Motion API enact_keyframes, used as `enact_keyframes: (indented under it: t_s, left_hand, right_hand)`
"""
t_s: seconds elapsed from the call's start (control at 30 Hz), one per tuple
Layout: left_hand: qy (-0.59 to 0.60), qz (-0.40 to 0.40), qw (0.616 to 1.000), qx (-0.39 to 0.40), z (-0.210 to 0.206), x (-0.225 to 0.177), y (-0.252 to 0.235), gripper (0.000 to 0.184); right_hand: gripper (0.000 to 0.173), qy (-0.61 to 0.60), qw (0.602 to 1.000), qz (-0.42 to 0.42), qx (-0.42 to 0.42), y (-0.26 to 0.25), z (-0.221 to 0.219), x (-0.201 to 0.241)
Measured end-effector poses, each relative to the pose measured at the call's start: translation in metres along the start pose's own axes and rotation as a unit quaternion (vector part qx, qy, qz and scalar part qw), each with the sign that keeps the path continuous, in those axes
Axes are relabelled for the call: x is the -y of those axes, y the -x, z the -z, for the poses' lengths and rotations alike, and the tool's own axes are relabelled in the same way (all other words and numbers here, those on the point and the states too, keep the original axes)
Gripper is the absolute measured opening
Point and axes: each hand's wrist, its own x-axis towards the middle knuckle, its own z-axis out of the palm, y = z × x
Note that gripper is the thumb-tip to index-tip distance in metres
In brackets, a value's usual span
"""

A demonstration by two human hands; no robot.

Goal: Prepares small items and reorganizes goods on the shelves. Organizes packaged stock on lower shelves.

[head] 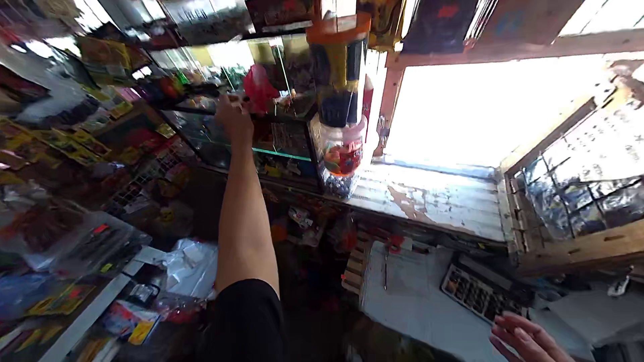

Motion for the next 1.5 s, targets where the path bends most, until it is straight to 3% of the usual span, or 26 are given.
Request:
enact_keyframes:
  t_s: [0.1,0.17,0.27,0.33,0.43,0.53,0.63,0.8,0.9,1.0,1.1,1.2,1.3,1.4,1.5]
  left_hand:
    - [0.025,-0.026,0.999,-0.001,0.009,0.023,0.009,0.049]
    - [0.067,-0.028,0.997,-0.038,0.024,0.036,0.043,0.050]
    - [0.166,-0.051,0.983,-0.062,0.060,0.068,0.142,0.045]
    - [0.149,-0.037,0.987,-0.040,0.092,0.110,0.224,0.041]
    - [0.057,0.195,0.978,-0.046,0.147,0.165,0.359,0.047]
    - [-0.036,0.408,0.904,-0.119,0.205,0.183,0.482,0.047]
    - [-0.095,0.493,0.849,-0.165,0.251,0.163,0.572,0.048]
    - [-0.185,0.539,0.809,-0.144,0.292,0.105,0.699,0.047]
    - [-0.192,0.551,0.802,-0.126,0.287,0.065,0.772,0.048]
    - [-0.179,0.609,0.753,-0.175,0.257,0.038,0.856,0.046]
    - [-0.128,0.727,0.632,-0.237,0.213,0.018,0.947,0.054]
    - [-0.103,0.827,0.494,-0.248,0.170,0.001,1.035,0.041]
    - [0.060,0.864,0.407,-0.291,0.132,-0.013,1.082,0.055]
    - [0.179,0.857,0.376,-0.304,0.112,0.003,1.107,0.065]
    - [0.250,0.810,0.389,-0.360,0.093,0.021,1.105,0.057]
  right_hand:
    - [0.024,0.032,0.999,-0.013,-0.016,-0.003,-0.011,-0.003]
    - [0.028,0.049,0.999,-0.016,-0.016,-0.004,-0.018,-0.004]
    - [0.030,0.097,0.995,-0.028,0.020,-0.006,-0.019,-0.003]
    - [0.031,0.128,0.990,-0.041,0.044,-0.009,-0.014,-0.003]
    - [0.029,0.160,0.982,-0.070,0.065,-0.021,-0.006,-0.004]
    - [0.028,0.201,0.969,-0.100,0.103,-0.033,-0.003,-0.003]
    - [0.025,0.252,0.948,-0.119,0.155,-0.038,-0.006,0.000]
    - [0.030,0.291,0.904,-0.130,0.286,-0.045,0.041,-0.006]
    - [0.031,0.300,0.893,-0.130,0.308,-0.038,0.063,-0.003]
    - [0.033,0.307,0.887,-0.125,0.322,-0.032,0.089,-0.004]
    - [0.035,0.306,0.881,-0.115,0.341,-0.027,0.115,-0.007]
    - [0.032,0.311,0.882,-0.112,0.336,-0.017,0.136,-0.008]
    - [0.030,0.318,0.884,-0.111,0.325,-0.011,0.155,-0.009]
    - [0.034,0.349,0.877,-0.106,0.312,-0.005,0.165,-0.007]
    - [0.033,0.360,0.876,-0.094,0.308,0.001,0.165,-0.002]
